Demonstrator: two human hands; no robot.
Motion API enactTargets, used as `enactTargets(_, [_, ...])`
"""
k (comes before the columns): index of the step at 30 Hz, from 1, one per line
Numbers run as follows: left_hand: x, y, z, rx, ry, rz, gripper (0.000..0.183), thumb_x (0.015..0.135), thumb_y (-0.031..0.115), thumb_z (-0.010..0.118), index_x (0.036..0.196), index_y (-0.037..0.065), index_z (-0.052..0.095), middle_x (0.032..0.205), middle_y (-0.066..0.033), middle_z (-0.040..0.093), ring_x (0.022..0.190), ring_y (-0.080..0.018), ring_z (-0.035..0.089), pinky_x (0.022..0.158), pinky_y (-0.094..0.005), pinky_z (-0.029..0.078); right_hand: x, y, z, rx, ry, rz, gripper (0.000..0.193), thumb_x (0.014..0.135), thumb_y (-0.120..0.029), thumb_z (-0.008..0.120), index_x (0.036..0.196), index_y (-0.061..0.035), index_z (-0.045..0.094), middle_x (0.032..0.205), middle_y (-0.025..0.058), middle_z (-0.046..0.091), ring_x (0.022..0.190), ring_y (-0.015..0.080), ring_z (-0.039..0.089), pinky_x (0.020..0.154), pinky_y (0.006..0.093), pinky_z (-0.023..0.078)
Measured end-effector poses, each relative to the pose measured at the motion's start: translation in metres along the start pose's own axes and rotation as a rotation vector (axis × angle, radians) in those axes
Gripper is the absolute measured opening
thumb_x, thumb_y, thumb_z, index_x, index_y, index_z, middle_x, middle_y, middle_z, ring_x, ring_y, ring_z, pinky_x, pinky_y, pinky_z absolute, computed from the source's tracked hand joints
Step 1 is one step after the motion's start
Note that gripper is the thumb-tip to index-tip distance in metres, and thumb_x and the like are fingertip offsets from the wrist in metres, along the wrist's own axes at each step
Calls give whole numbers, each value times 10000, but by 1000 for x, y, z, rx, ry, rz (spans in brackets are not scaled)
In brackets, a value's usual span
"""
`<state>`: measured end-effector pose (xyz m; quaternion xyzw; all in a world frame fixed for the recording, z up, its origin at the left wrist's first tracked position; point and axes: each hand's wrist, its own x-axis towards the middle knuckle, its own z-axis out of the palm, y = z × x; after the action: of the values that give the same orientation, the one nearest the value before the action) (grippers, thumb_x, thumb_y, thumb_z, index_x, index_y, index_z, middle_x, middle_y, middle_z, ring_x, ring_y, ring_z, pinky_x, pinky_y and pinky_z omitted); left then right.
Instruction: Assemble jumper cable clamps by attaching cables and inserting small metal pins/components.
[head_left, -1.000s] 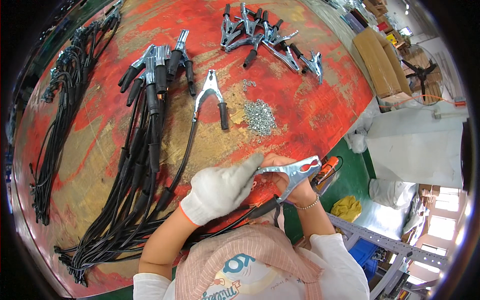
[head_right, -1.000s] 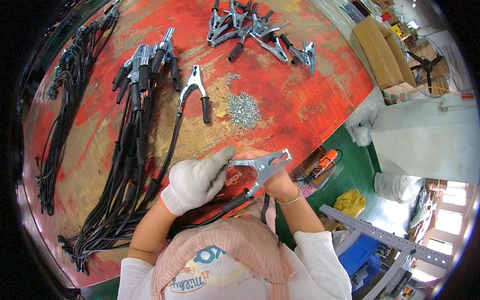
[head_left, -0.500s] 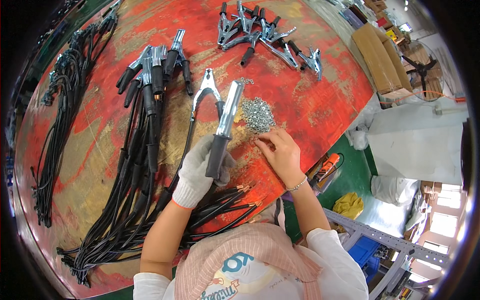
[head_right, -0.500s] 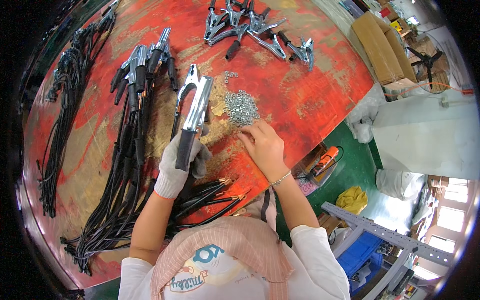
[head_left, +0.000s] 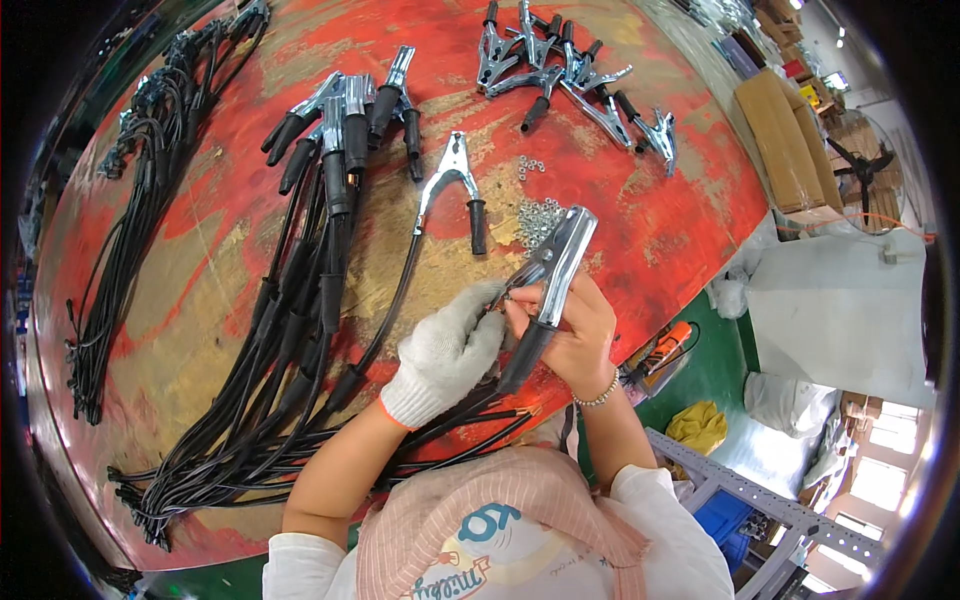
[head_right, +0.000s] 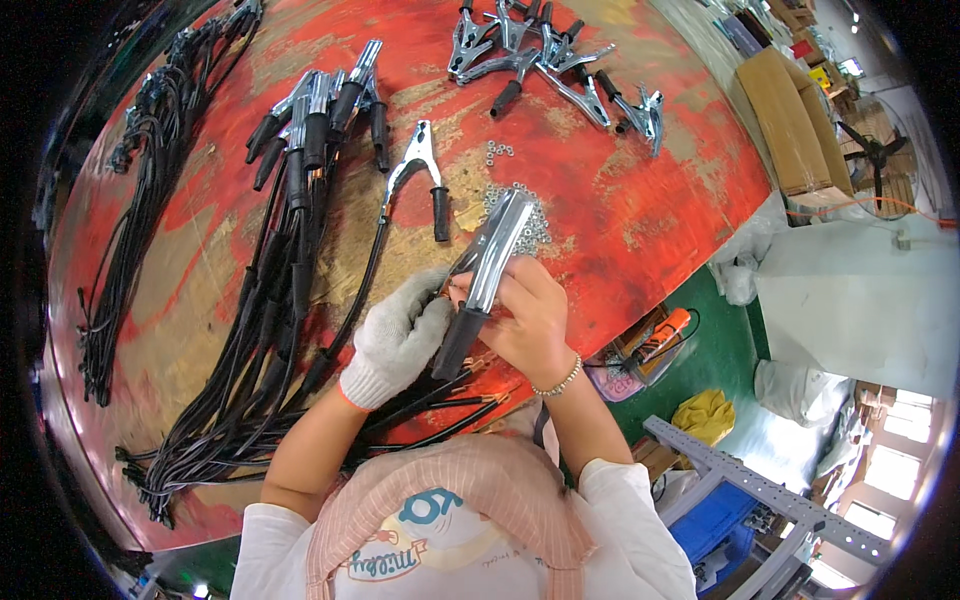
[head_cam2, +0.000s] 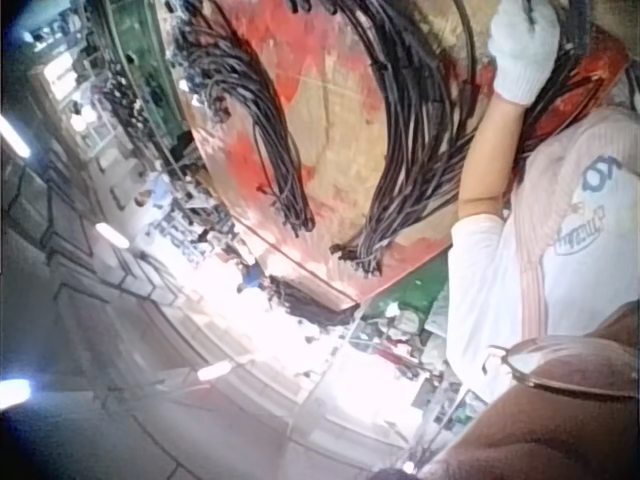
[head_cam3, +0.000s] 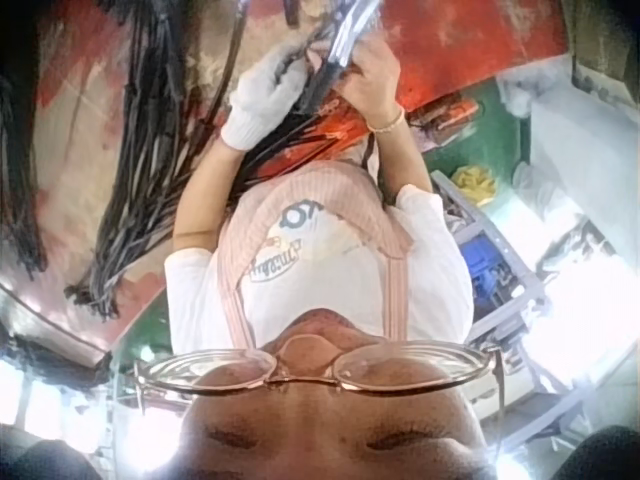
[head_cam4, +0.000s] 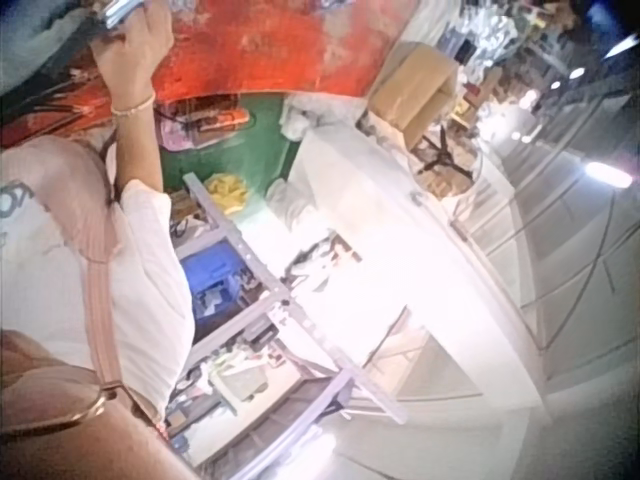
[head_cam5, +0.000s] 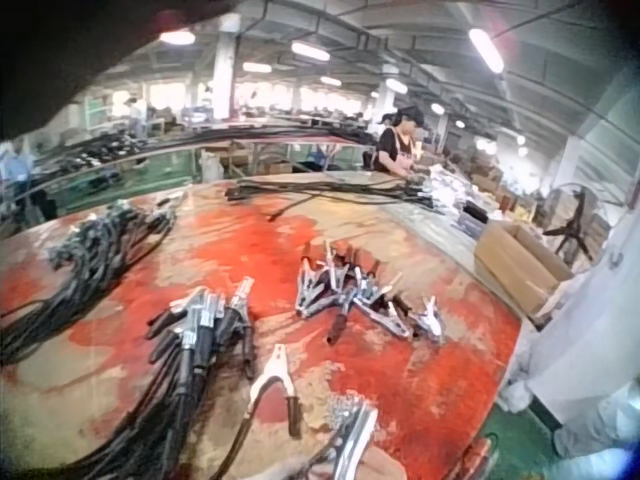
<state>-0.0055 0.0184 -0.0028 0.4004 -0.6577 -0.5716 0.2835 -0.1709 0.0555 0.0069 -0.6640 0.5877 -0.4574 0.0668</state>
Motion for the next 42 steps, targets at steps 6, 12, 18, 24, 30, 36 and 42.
enactTargets(6, [0, 4, -3, 18, -19, -46, 326, 930, 158, 542, 1225, 22, 558, 756, -113, 679, 615, -165, 671, 574, -297, 524, 3, -2, 2, -25, -5, -27, 224, 655, -80, 821, 856, -111, 729, 760, 41, 623, 678, 221, 608, 564, 320, 488])
enactTargets(12, [0, 8, -4, -7, -27, -82, 322, 933, 159, 533, 1226, 30, 561, 758, -112, 685, 606, -160, 672, 572, -294, 529, 2, -3, 1, -36, -21, -32, 224, 651, -16, 820, 854, -66, 739, 827, 83, 627, 712, 220, 620, 599, 308, 496])
enactTargets(18, [0, 4, -4, 86, -8, -48, 317, 926, 177, 539, 1214, 48, 572, 755, -122, 675, 647, -183, 682, 610, -324, 525, -2, 0, 0, -22, -24, -41, 234, 651, -30, 826, 861, -81, 739, 832, 81, 630, 715, 229, 622, 604, 315, 500])
enactTargets(24, [1, 11, -3, 77, -10, -79, 326, 925, 172, 535, 1216, 31, 573, 760, -150, 669, 679, -195, 681, 628, -317, 519, 1, 3, 0, 26, -11, -76, 254, 650, -26, 821, 879, -94, 736, 820, 77, 625, 692, 228, 613, 583, 313, 492])
enactTargets(30, [0, 10, -2, 23, -28, -80, 325, 928, 159, 528, 1221, 23, 570, 775, -153, 668, 680, -188, 680, 627, -310, 517, 0, 3, -3, -8, -24, -49, 222, 682, -114, 806, 886, -93, 720, 902, 73, 642, 752, 247, 628, 622, 341, 512])
enactTargets(36, [-2, 7, -4, 75, -5, -25, 328, 934, 185, 529, 1221, 31, 571, 787, -158, 668, 665, -209, 680, 621, -316, 513, -2, 1, 0, 13, -15, 5, 214, 690, -119, 808, 878, -88, 709, 818, 66, 614, 698, 241, 607, 593, 344, 500])
enactTargets(42, [-2, 7, -4, 26, -43, -85, 330, 928, 179, 531, 1224, 38, 566, 773, -132, 675, 640, -198, 677, 607, -317, 518, -7, 2, 0, -32, -18, -40, 253, 664, -49, 838, 890, -73, 726, 821, 78, 594, 717, 221, 603, 611, 312, 488])
